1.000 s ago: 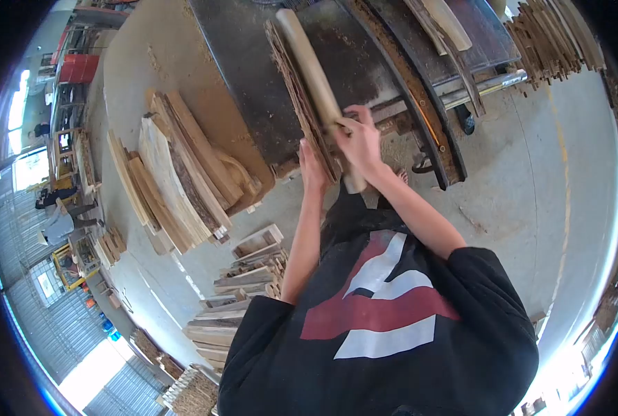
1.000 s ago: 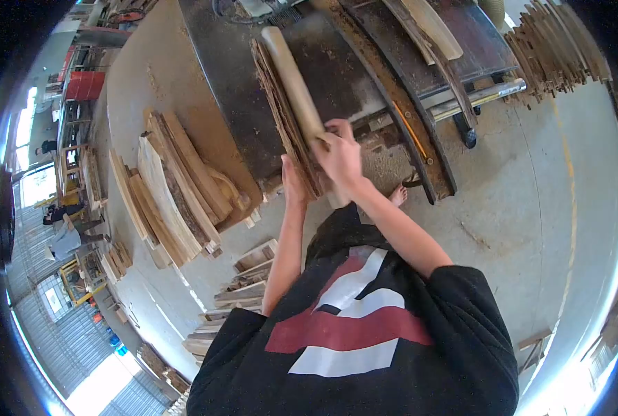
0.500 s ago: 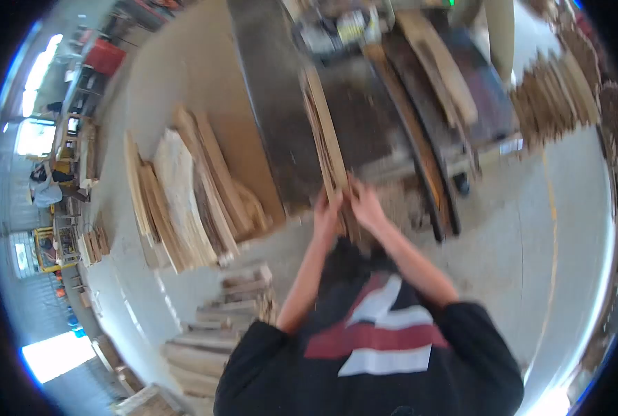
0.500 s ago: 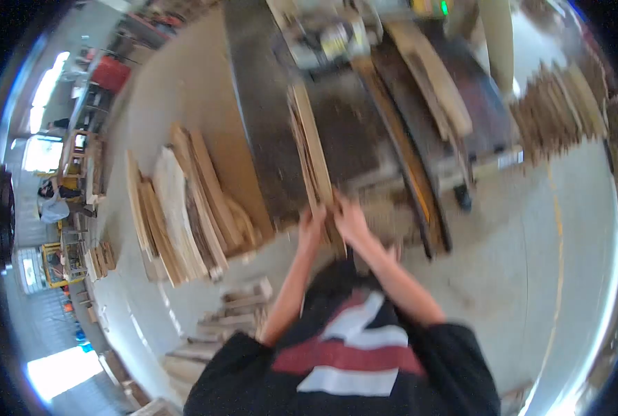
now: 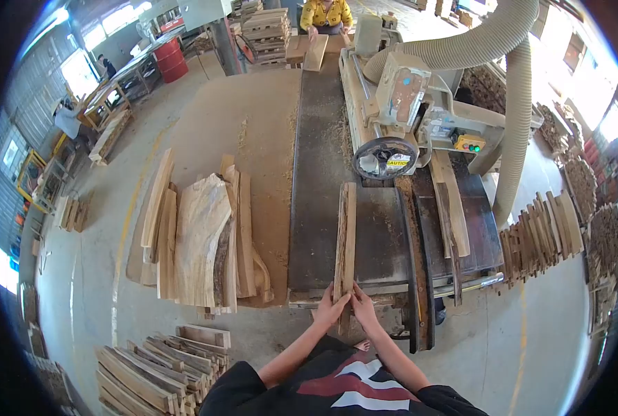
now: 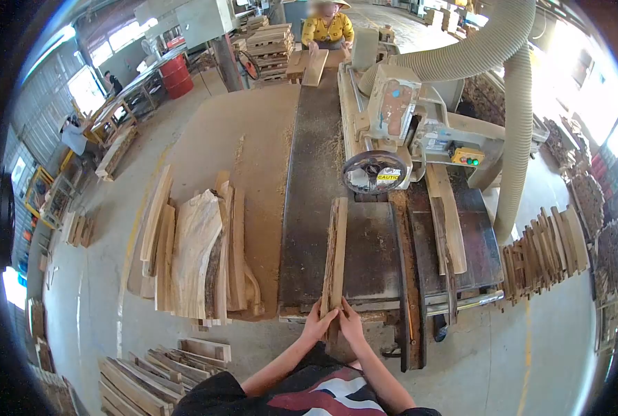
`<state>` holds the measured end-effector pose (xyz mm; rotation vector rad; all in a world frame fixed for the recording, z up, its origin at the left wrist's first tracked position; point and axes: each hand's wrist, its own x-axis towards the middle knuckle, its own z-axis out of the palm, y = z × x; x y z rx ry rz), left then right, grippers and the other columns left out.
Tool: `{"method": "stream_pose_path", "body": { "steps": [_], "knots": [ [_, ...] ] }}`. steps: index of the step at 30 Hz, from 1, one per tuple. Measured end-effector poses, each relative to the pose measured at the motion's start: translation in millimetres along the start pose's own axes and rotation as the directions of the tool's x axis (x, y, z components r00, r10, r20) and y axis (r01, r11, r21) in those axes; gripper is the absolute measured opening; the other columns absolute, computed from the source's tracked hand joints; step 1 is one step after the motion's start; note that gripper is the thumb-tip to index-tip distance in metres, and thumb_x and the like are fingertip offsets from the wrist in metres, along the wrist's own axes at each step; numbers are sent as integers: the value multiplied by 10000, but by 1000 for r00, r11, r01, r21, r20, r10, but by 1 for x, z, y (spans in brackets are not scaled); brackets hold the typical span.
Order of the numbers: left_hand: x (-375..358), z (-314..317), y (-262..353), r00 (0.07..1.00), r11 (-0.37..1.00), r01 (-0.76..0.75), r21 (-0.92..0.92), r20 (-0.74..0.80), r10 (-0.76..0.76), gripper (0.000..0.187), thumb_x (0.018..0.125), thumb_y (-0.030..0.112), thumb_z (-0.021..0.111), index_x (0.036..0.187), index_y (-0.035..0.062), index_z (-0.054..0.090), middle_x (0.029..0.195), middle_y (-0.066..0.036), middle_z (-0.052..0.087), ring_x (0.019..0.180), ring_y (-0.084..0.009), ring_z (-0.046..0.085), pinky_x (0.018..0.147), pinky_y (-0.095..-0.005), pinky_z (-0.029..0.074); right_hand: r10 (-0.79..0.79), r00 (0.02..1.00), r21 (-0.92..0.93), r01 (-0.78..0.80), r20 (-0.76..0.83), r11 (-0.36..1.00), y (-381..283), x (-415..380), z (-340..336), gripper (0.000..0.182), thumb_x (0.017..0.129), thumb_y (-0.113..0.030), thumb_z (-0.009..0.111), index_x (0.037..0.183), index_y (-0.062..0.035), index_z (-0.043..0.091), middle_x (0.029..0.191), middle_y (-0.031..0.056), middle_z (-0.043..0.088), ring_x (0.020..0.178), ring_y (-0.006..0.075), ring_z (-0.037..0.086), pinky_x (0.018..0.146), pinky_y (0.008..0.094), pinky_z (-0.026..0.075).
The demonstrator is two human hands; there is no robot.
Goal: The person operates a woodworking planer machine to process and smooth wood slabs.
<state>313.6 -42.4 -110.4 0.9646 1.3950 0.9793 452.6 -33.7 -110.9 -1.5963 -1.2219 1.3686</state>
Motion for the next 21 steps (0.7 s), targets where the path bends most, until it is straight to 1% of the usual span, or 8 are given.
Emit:
{"method": "stream_pose_path", "body": {
  "steps": [4, 8, 9, 10, 13, 15, 18, 21],
  "knots": [
    [8, 6, -24, 1000, 995, 25, -98, -4, -26, 937, 879, 457, 748, 1514, -67, 301, 1377, -242, 563, 1275, -285, 570, 1043, -362, 466, 166, 986, 47, -167, 20, 985, -24, -10, -6, 524, 1036, -205, 536, 1524, -48, 427, 1215, 80, 692, 1057, 144, 639, 919, 285, 504],
    [-1, 3, 6, 999, 998, 53, -40, -9, -54, 892, 874, 463, 755, 1499, -21, 343, 1340, -238, 580, 1220, -271, 597, 1000, -371, 496, 168, 985, 133, -172, 43, 976, -7, -5, -3, 519, 1042, -282, 543, 1518, -96, 457, 1192, 36, 683, 890, 79, 600, 743, 241, 500],
    [-1, 4, 6, 998, 998, 53, -30, -31, -54, 720, 907, 307, 766, 1441, -21, 412, 1324, -173, 578, 1177, -216, 577, 992, -348, 493, 230, 971, 129, -237, 65, 963, -12, -7, -6, 527, 1036, -304, 563, 1515, -107, 466, 1191, 30, 682, 918, 82, 605, 749, 244, 508],
    [-3, 3, 14, 996, 997, 79, -26, -38, -80, 704, 913, 298, 757, 1440, -18, 413, 1325, -169, 580, 1186, -221, 576, 990, -346, 489, 292, 953, 123, -301, 87, 946, -19, -9, -8, 536, 1030, -326, 584, 1512, -119, 475, 1189, 24, 681, 946, 84, 611, 756, 248, 517],
    [-4, 3, 12, 994, 989, 111, -99, 22, -109, 718, 907, 293, 760, 1450, -11, 403, 1327, -161, 579, 1192, -221, 578, 986, -346, 488, 275, 961, 222, -274, 29, 936, -24, -13, -4, 528, 1029, -270, 569, 1515, -89, 465, 1108, 86, 707, 781, 85, 578, 698, 270, 494],
    [-2, 0, 7, 995, 977, 92, -194, 54, -83, 747, 890, 287, 775, 1465, 0, 393, 1332, -147, 579, 1194, -220, 584, 986, -352, 489, 144, 989, 226, -148, 32, 963, -8, -7, 0, 547, 1027, -265, 573, 1521, -68, 445, 1226, 130, 696, 982, 142, 654, 841, 291, 517],
    [-11, 2, 39, 985, 973, 167, -157, 71, -158, 827, 860, 272, 807, 1501, 5, 358, 1355, -139, 569, 1212, -222, 580, 998, -351, 482, 160, 985, 225, -169, 59, 960, -18, -11, -5, 561, 1023, -266, 579, 1516, -40, 434, 1313, 173, 660, 1156, 185, 636, 949, 307, 494],
    [-10, 5, 35, 986, 975, 154, -158, 82, -142, 855, 858, 284, 814, 1518, 8, 346, 1366, -138, 560, 1213, -216, 579, 993, -341, 481, 181, 980, 252, -197, 84, 948, -12, -8, -6, 560, 1035, -339, 579, 1541, -149, 433, 1221, 71, 685, 1006, 90, 614, 808, 277, 529]
  ]
}}
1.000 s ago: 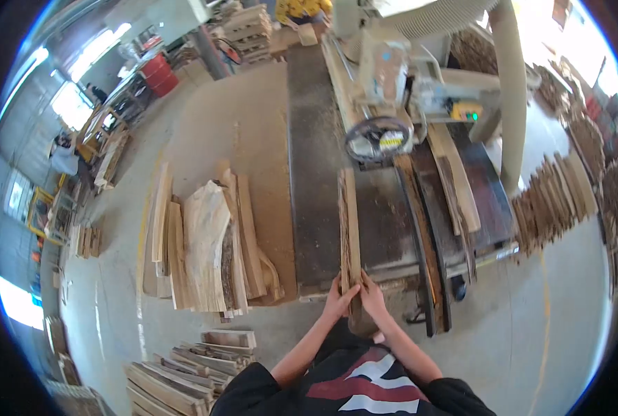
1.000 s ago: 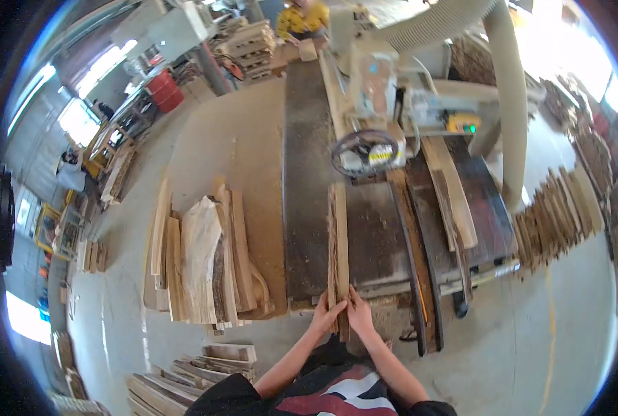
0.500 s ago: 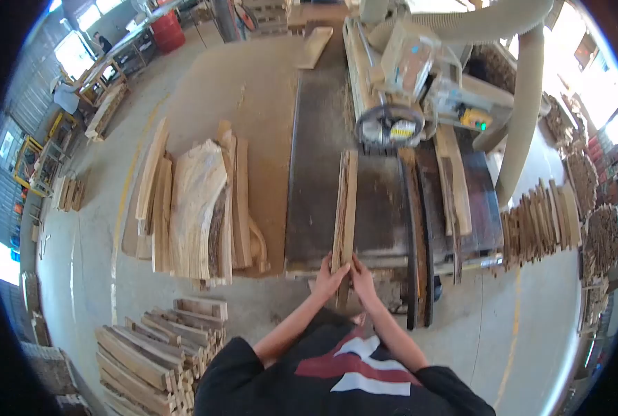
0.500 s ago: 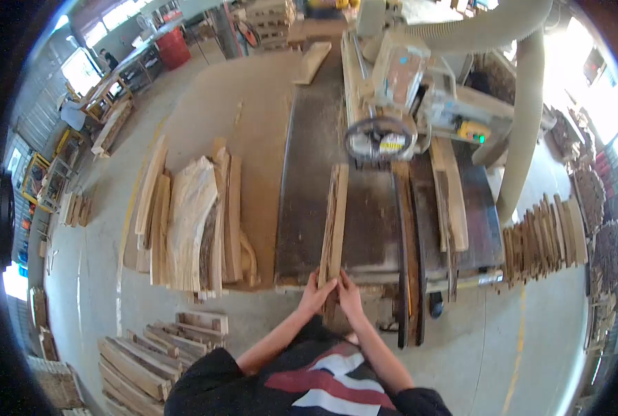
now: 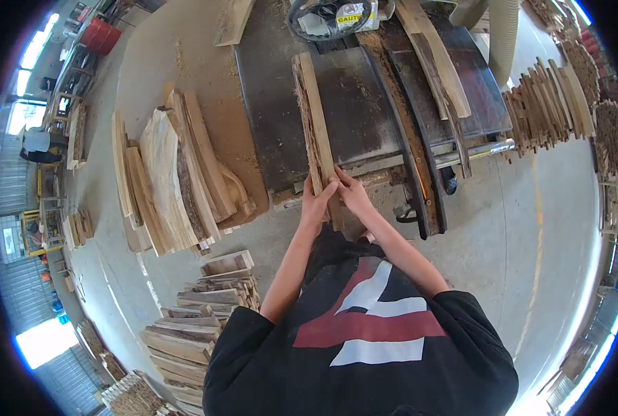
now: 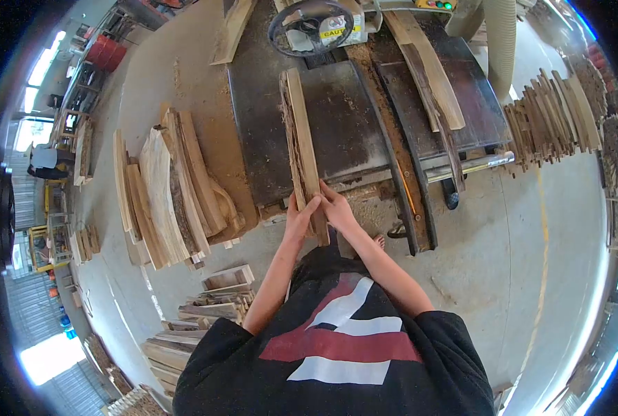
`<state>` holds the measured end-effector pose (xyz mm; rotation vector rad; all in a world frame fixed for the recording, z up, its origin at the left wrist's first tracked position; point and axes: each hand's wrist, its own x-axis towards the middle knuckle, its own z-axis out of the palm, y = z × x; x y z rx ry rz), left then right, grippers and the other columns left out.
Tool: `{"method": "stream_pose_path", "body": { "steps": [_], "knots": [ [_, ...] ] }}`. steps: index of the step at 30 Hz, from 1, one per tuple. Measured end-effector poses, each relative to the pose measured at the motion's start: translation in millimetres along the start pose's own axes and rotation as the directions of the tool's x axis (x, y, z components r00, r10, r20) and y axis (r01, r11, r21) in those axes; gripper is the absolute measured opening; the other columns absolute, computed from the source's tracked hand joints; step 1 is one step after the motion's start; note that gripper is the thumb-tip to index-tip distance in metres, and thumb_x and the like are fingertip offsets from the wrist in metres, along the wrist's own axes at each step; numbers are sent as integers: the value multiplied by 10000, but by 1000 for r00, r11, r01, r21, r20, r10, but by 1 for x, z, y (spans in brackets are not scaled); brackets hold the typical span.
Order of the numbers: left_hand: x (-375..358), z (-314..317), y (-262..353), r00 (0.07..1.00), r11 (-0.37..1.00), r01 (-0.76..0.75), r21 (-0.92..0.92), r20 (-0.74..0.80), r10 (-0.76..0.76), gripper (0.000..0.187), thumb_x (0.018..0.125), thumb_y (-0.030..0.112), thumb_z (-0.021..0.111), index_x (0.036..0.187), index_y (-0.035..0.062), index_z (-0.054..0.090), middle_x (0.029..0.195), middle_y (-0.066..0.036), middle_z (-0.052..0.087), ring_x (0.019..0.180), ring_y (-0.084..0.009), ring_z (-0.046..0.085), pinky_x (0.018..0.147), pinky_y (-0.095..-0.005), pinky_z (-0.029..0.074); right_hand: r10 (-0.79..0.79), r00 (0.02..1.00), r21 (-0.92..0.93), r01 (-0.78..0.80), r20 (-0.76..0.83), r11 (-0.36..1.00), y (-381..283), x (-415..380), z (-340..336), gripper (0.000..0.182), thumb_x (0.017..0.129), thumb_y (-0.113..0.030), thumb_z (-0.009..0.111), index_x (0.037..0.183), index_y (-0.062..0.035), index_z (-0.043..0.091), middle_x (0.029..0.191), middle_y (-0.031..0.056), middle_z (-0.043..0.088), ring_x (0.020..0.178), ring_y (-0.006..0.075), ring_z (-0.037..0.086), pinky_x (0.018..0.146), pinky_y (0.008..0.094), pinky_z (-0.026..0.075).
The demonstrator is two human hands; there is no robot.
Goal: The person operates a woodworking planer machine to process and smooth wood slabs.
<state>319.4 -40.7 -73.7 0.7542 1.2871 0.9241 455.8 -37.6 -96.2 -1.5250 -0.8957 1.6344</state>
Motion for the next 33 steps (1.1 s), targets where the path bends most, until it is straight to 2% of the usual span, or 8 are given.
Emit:
{"method": "stream_pose_path", "body": {
  "steps": [10, 12, 16, 18, 24, 27, 29, 33],
  "knots": [
    [10, -11, -11, 998, 980, -53, 190, -24, 58, 794, 901, 304, 769, 1496, -7, 345, 1306, -168, 591, 1153, -222, 611, 951, -344, 502, -166, 985, -158, 156, -53, 975, 9, 3, 1, 528, 1043, -312, 549, 1481, -26, 477, 1170, 172, 702, 1058, 236, 656, 918, 343, 501],
    [7, -13, -9, 993, 943, -94, 318, -35, 111, 762, 924, 299, 744, 1493, -10, 343, 1297, -172, 597, 1134, -226, 625, 956, -350, 502, -229, 915, -351, 105, -333, 931, -9, -10, -1, 441, 1026, -302, 506, 1349, -11, 580, 1152, 293, 640, 1181, 429, 574, 1000, 438, 461],
    [-15, -7, 27, 916, 822, -176, 541, -216, 338, 679, 963, 254, 663, 1511, -4, 355, 1273, -276, 616, 1160, -369, 639, 960, -392, 499, -244, 944, -425, 132, -221, 896, -63, -50, -68, 432, 922, -313, 671, 1139, 60, 639, 1106, 272, 599, 1067, 431, 573, 909, 453, 466],
    [3, -27, 15, 880, 651, -381, 657, 43, 472, 690, 990, 196, 624, 1559, -4, 288, 1338, -252, 597, 1187, -312, 632, 985, -372, 487, -384, 894, -528, 216, -231, 821, -56, -70, -108, 459, 816, -292, 791, 1067, 64, 645, 1087, 269, 590, 1026, 418, 588, 884, 448, 477],
    [9, 12, -17, 877, 862, -478, 168, 137, 460, 708, 987, 150, 648, 1575, 6, 281, 1398, -201, 569, 1229, -239, 580, 1021, -328, 451, -677, 685, -843, 172, -269, 509, -53, -144, -168, 408, 801, -218, 792, 1087, 44, 665, 1416, 280, 436, 1275, 464, 449, 1076, 507, 389],
    [3, 50, -18, 971, 801, -240, 548, 144, 193, 640, 989, 206, 627, 1552, 46, 368, 1463, -220, 474, 1310, -363, 504, 1090, -431, 398, -680, 648, -846, 100, -344, 523, -28, -151, -178, 436, 799, -237, 793, 1122, 30, 671, 1455, 270, 414, 1331, 464, 397, 1113, 527, 344],
    [-13, 98, -8, 957, 306, -187, 933, 102, 272, 577, 1007, 313, 556, 1515, 66, 436, 1530, -254, 344, 1402, -486, 322, 1141, -557, 293, -634, 638, -792, 61, -437, 607, -12, -145, -180, 386, 813, -207, 781, 1108, 21, 679, 1471, 253, 407, 1341, 459, 392, 1115, 521, 342],
    [2, 168, -30, 953, 405, -102, 909, -28, 303, 629, 1025, 437, 438, 1483, 7, 439, 1633, -267, 106, 1484, -506, 80, 1159, -652, 134, -643, 495, -673, 146, -585, 725, -20, -139, -168, 264, 846, -117, 740, 1079, -2, 697, 1378, 237, 501, 1288, 443, 453, 1082, 504, 384]
  ]
}}
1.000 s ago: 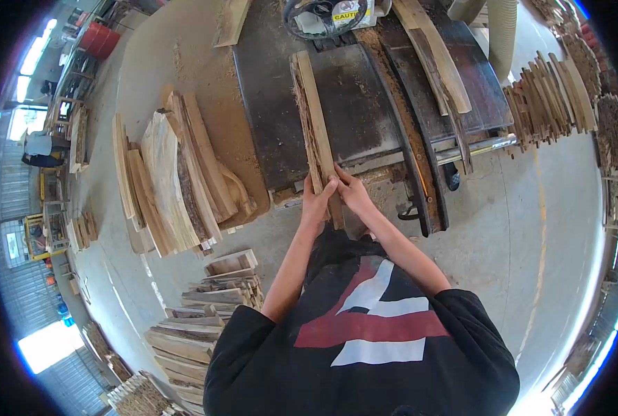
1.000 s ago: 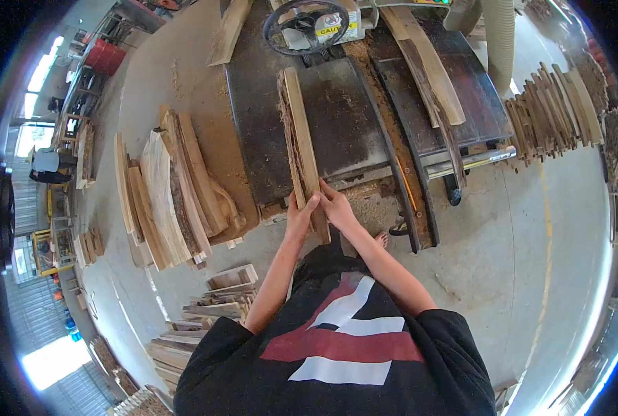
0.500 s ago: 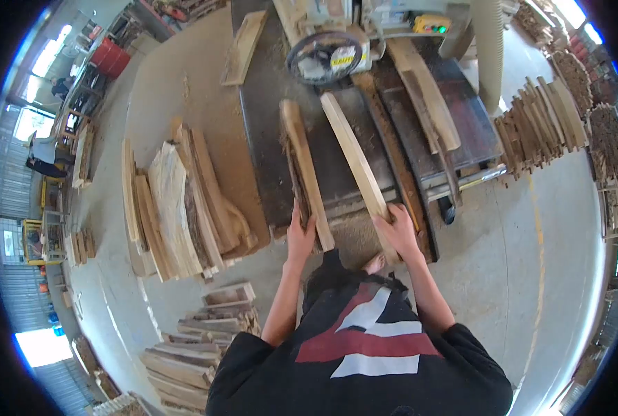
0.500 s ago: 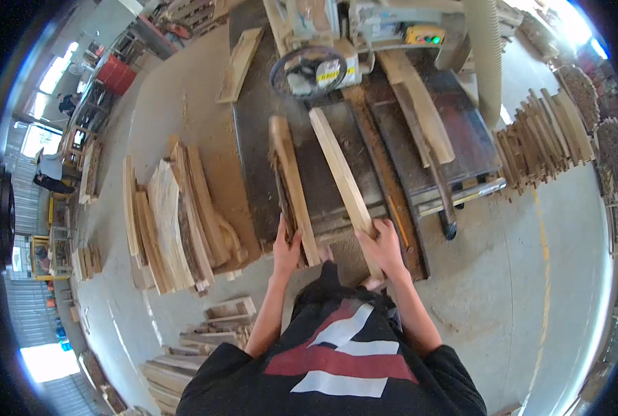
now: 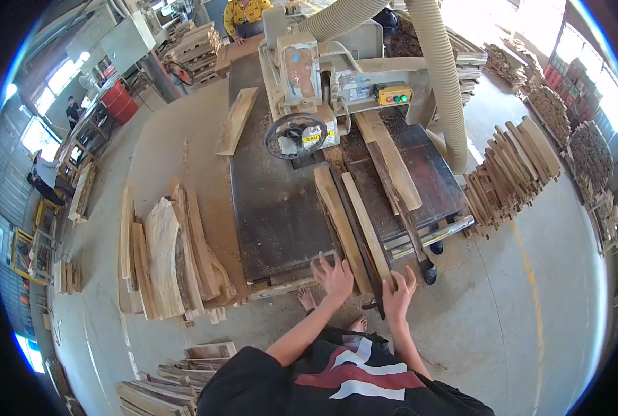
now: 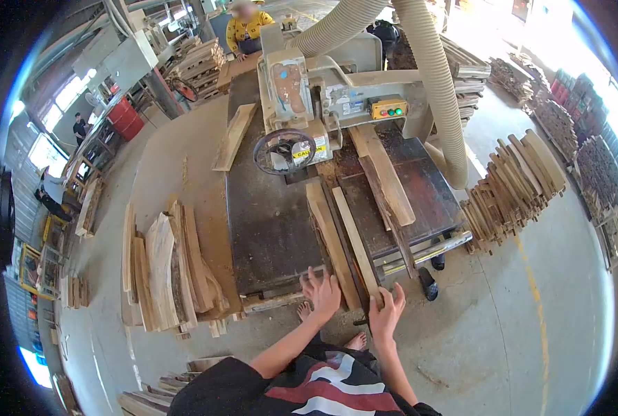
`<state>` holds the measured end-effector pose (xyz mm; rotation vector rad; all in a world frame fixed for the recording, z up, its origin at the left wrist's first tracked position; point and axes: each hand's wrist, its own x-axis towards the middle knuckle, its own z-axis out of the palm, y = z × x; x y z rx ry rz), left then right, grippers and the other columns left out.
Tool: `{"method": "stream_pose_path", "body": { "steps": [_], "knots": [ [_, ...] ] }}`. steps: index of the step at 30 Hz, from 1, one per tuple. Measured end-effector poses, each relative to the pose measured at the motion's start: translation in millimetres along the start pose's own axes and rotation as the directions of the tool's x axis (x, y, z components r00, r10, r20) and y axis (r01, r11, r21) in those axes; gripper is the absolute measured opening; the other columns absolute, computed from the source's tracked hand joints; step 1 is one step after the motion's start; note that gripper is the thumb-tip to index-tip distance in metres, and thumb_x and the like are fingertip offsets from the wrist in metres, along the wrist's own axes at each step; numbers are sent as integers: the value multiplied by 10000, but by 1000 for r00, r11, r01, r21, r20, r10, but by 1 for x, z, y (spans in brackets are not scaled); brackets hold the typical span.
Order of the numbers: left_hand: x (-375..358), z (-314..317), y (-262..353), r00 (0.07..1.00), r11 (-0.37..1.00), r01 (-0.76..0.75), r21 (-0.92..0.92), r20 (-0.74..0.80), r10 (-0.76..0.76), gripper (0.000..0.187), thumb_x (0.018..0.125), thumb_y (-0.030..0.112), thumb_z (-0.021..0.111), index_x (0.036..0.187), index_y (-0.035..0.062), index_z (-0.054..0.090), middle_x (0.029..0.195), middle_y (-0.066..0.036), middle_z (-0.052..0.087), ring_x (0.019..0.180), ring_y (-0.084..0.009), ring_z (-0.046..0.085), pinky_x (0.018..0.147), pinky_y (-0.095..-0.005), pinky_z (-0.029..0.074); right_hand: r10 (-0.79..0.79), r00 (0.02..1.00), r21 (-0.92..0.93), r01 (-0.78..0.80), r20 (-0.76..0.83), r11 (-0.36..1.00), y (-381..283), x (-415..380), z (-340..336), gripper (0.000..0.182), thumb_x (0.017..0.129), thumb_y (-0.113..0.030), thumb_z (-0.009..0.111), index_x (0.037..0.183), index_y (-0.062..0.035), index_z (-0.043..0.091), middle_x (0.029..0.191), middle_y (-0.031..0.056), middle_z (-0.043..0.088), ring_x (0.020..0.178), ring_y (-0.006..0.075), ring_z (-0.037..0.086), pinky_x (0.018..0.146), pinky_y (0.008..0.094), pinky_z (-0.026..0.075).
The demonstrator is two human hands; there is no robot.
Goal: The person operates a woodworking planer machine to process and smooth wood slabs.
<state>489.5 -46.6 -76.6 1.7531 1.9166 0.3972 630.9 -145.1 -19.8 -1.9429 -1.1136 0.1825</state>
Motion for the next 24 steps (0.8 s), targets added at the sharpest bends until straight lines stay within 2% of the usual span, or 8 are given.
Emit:
{"method": "stream_pose_path", "body": {
  "steps": [3, 5, 7, 13, 17, 19, 21, 24],
  "knots": [
    [16, 20, 27, 992, 988, 7, 154, -128, 13, 657, 1033, 417, 431, 1466, -78, 422, 1624, -257, 197, 1523, -437, 98, 1184, -592, 162, -111, 994, 174, 105, 24, 979, -21, 7, -3, 252, 864, -111, 736, 1088, -4, 692, 1231, 221, 593, 1090, 361, 609, 925, 433, 508],
    [32, 42, 27, 979, 999, -13, 43, -201, 22, 693, 1038, 417, 422, 1451, -140, 391, 1626, -249, 217, 1532, -397, 120, 1187, -584, 165, -12, 992, 372, -34, 122, 928, -39, 3, 0, 199, 958, -174, 671, 1060, -4, 688, 1020, 147, 671, 809, 215, 672, 674, 321, 531],
    [61, 41, 28, 954, 999, -23, 41, -297, 34, 697, 1041, 421, 418, 1468, -128, 373, 1620, -244, 244, 1531, -390, 150, 1195, -563, 170, 237, 750, 554, -628, 617, 547, -32, -4, 22, 291, 1034, -281, 573, 1066, -17, 691, 912, 68, 695, 739, 137, 661, 580, 262, 478],
    [155, 26, 39, 953, 1000, -13, 15, -302, 17, 651, 1062, 377, 392, 1462, -135, 371, 1603, -252, 278, 1525, -382, 182, 1203, -529, 187, 360, 420, 323, -897, 833, 300, -26, 12, 110, 525, 1072, -467, 428, 952, -15, 666, 775, 53, 667, 565, 157, 633, 476, 295, 430],
    [206, 24, 42, 943, 1000, -25, 1, -333, 24, 640, 1062, 361, 392, 1455, -145, 369, 1589, -257, 302, 1517, -385, 203, 1195, -521, 213, 478, 360, 222, -921, 801, 321, -36, 58, 176, 590, 1064, -535, 385, 892, -29, 635, 720, 63, 649, 536, 163, 616, 450, 317, 412],
    [241, 22, 41, 942, 999, -26, 32, -332, 35, 628, 1061, 348, 396, 1447, -146, 377, 1587, -262, 302, 1508, -400, 217, 1190, -524, 221, 449, 474, 352, -876, 758, 330, -42, 81, 216, 628, 1055, -574, 358, 840, -38, 606, 668, 60, 601, 515, 155, 570, 446, 313, 391],
    [264, 19, 47, 946, 999, 8, 43, -325, 7, 615, 1059, 335, 400, 1440, -148, 385, 1584, -267, 302, 1498, -415, 232, 1185, -526, 229, 536, 372, 335, -927, 758, 169, -53, 106, 250, 633, 1051, -580, 345, 805, -42, 570, 636, 60, 546, 518, 153, 512, 450, 328, 369],
    [292, 2, 44, 945, 999, -31, -41, -327, 16, 561, 1034, 311, 448, 1361, -144, 459, 1540, -298, 337, 1434, -465, 305, 1150, -550, 254, 495, 541, 343, -831, 680, 438, -62, 127, 267, 475, 1055, -454, 416, 875, -52, 596, 740, 40, 567, 642, 145, 525, 496, 346, 395]
  ]
}}
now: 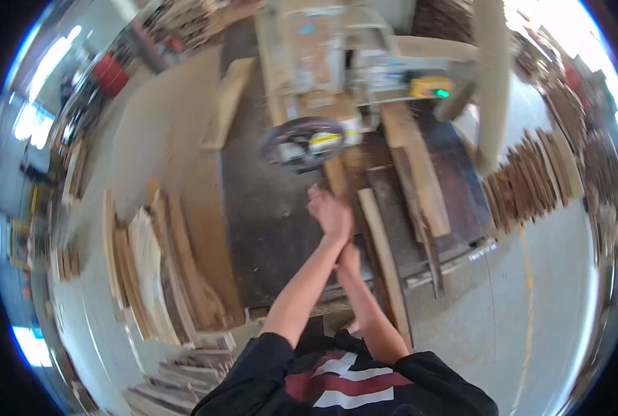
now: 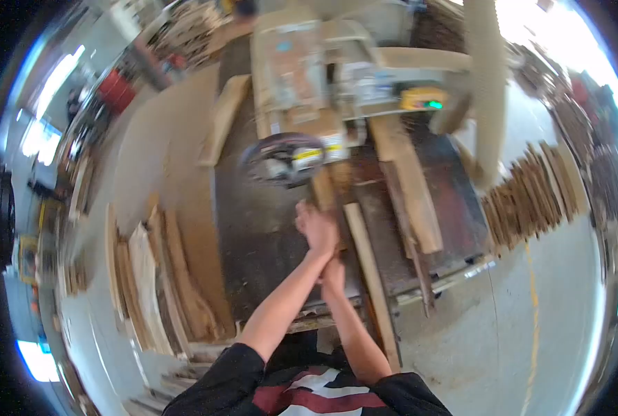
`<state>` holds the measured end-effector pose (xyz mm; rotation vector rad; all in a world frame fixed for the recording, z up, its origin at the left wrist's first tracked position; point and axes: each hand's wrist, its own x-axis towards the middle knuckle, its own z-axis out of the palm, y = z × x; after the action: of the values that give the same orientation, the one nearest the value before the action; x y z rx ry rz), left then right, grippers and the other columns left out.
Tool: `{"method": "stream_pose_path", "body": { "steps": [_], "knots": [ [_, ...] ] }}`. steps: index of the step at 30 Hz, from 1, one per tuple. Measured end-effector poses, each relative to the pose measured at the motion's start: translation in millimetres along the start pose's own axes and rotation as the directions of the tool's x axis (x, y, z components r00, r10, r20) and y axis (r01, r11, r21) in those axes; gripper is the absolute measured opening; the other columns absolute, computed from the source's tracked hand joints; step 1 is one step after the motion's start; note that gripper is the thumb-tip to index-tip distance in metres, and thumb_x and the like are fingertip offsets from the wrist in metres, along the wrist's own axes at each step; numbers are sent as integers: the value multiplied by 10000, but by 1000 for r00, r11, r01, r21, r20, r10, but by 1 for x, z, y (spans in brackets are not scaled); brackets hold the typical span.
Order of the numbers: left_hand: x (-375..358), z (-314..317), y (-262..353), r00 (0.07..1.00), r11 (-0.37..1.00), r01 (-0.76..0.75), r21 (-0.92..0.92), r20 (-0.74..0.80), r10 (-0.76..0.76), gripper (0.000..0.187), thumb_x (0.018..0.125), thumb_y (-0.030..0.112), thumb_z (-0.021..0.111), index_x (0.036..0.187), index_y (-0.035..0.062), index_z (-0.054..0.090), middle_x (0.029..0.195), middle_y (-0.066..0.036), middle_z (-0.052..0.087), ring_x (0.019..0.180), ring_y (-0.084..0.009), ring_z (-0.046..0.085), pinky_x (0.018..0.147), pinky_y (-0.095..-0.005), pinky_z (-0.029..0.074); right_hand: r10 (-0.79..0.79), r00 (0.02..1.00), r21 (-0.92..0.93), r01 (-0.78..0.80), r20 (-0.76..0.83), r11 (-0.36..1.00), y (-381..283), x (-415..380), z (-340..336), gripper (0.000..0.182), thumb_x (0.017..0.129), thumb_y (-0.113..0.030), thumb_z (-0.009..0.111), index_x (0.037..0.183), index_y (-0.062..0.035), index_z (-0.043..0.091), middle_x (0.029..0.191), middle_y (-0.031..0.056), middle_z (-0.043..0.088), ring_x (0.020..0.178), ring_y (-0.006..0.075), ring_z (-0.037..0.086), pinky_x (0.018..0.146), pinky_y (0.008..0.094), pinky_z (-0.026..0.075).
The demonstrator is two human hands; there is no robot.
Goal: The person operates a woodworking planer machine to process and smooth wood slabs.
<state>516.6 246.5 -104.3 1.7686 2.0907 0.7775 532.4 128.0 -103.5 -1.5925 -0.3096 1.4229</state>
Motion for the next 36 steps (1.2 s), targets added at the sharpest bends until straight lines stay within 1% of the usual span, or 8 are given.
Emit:
{"method": "stream_pose_path", "body": {
  "steps": [6, 10, 13, 15, 18, 24, 29, 36],
  "knots": [
    [88, -4, -71, 902, 914, -87, -397, -420, -97, 359, 955, 173, 572, 1271, 3, 555, 1385, -302, 458, 1279, -485, 425, 1080, -572, 299, 140, 989, 65, -142, 35, 988, -59, 35, 42, 482, 1099, -479, 299, 993, -71, 535, 710, 76, 649, 503, 131, 532, 391, 265, 350],
    [218, -104, -138, 809, 974, -144, -175, -587, 14, 548, 850, 183, 759, 1335, 57, 538, 1472, -286, 334, 1374, -470, 319, 1128, -580, 242, 177, 984, 73, -174, -33, 982, -86, 62, 69, 472, 1102, -462, 289, 1021, -62, 526, 718, 89, 666, 487, 137, 528, 374, 260, 331],
    [331, -143, -179, 894, 984, 90, 154, -448, -12, 852, 771, 382, 821, 1503, 178, 436, 1558, -310, 254, 1422, -496, 277, 1144, -614, 237, 153, 988, 46, -153, 12, 987, -96, 90, 78, 495, 1095, -495, 288, 1042, -67, 530, 775, 94, 671, 513, 138, 526, 392, 246, 312],
    [390, -145, -220, 994, 952, 110, 287, -30, -106, 892, 747, 466, 808, 1523, 240, 431, 1566, -319, 280, 1436, -492, 279, 1145, -623, 249, 161, 987, 56, -163, 28, 985, -109, 108, 83, 503, 1091, -505, 299, 1052, -64, 539, 772, 90, 676, 517, 135, 529, 399, 255, 328],
    [389, -146, -237, 999, 955, -17, 296, -43, 31, 808, 758, 474, 783, 1481, 256, 496, 1515, -317, 371, 1400, -519, 328, 1129, -638, 270, 233, 961, 84, -248, 151, 965, -125, 122, 86, 531, 1077, -540, 332, 1099, -67, 572, 777, 79, 692, 538, 128, 535, 438, 267, 375],
    [265, -143, -197, 991, 973, -3, 230, -128, 34, 702, 741, 445, 773, 1380, 216, 597, 1464, -357, 395, 1337, -564, 373, 1091, -637, 331, -168, 979, -40, 174, 119, 984, -77, 81, 73, 374, 1056, -386, 497, 1135, -38, 609, 790, 77, 687, 556, 110, 580, 457, 267, 424],
    [63, -163, -155, 973, 977, -88, 194, -192, 125, 693, 691, 409, 797, 1316, 165, 623, 1310, -331, 459, 1205, -545, 448, 1008, -635, 388, -142, 976, -271, 184, 166, 945, -29, -32, 32, 358, 1027, -376, 567, 1123, -45, 664, 831, 76, 694, 659, 113, 649, 535, 290, 490],
    [-169, -168, -110, 970, 985, -141, 98, -186, 157, 622, 827, 486, 741, 1344, 173, 594, 1440, -276, 420, 1308, -463, 404, 1014, -604, 354, -122, 954, -691, 283, 273, 666, 53, -149, -84, 557, 982, -483, 564, 1343, -60, 586, 983, 239, 711, 975, 429, 683, 869, 460, 541]
  ]
}}
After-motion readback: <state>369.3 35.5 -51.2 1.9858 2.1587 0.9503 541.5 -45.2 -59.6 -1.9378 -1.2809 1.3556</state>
